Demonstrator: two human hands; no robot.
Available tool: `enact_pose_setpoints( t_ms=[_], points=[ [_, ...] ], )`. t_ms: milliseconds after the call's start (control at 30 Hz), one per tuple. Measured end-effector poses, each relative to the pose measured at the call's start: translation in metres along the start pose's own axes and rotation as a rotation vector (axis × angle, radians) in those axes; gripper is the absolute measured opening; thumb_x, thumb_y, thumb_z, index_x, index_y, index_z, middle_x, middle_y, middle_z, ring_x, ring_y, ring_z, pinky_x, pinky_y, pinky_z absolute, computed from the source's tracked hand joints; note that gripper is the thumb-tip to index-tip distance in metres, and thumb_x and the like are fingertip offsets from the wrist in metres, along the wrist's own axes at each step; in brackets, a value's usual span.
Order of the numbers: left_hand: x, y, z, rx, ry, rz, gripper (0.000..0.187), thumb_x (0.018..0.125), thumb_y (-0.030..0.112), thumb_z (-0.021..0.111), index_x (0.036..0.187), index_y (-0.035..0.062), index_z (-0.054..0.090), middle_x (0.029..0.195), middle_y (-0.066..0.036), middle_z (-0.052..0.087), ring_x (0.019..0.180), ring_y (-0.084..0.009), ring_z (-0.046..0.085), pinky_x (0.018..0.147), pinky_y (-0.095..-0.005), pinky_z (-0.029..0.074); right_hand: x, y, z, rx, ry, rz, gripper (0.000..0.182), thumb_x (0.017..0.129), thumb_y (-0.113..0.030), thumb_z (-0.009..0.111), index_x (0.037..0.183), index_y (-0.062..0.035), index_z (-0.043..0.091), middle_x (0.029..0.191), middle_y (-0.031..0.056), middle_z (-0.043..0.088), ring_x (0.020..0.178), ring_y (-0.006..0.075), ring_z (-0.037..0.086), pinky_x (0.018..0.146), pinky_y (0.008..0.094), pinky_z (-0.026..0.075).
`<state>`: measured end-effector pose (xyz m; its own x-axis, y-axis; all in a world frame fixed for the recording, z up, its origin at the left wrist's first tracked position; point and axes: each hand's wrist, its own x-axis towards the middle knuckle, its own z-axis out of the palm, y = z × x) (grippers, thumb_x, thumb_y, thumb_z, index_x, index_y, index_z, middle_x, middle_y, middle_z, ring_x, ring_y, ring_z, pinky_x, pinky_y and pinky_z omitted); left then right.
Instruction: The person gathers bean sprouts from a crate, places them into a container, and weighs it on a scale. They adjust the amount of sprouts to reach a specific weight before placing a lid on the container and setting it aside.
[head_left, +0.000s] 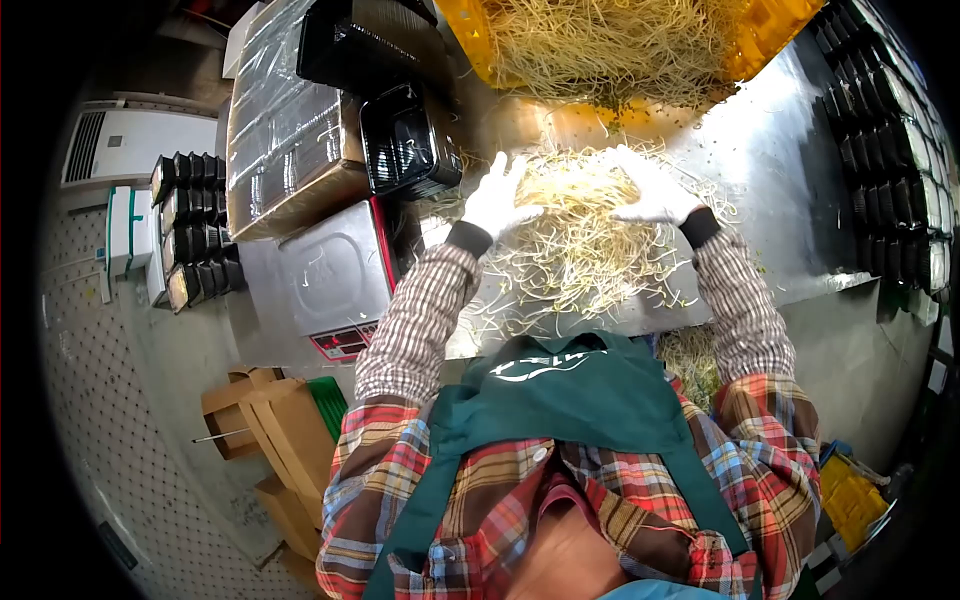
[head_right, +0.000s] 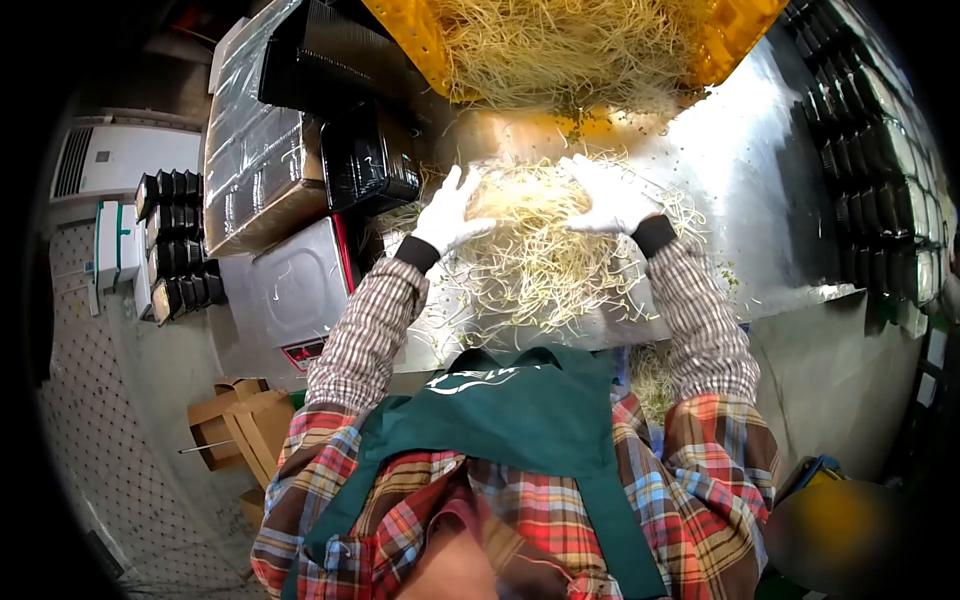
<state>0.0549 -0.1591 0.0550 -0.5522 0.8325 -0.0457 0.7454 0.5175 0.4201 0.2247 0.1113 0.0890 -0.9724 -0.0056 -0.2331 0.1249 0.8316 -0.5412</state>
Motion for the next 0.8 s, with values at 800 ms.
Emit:
enact_pose_setpoints(
  t_ms=[800],
  points=[
    [-0.055, 0.011, 0.028, -0.006, -0.072, -0.188, 0.067, 0.078, 0.025, 0.074, 0.135, 0.0009, 0.048, 0.118, -0.021, 0.059, 0.113, -0.0362, 0.055, 0.1, -0.0425, 0.044, 0.048, -0.048, 0.058, -0.319, -0.002, 0.014, 0.083, 0.077, -0.033, 0.077, 0.147, -0.0135, 0.038, 0.132, 0.0247, 0.053, 0.122, 0.0385, 0.052, 0.103, 0.0485, 0.043]
  ],
)
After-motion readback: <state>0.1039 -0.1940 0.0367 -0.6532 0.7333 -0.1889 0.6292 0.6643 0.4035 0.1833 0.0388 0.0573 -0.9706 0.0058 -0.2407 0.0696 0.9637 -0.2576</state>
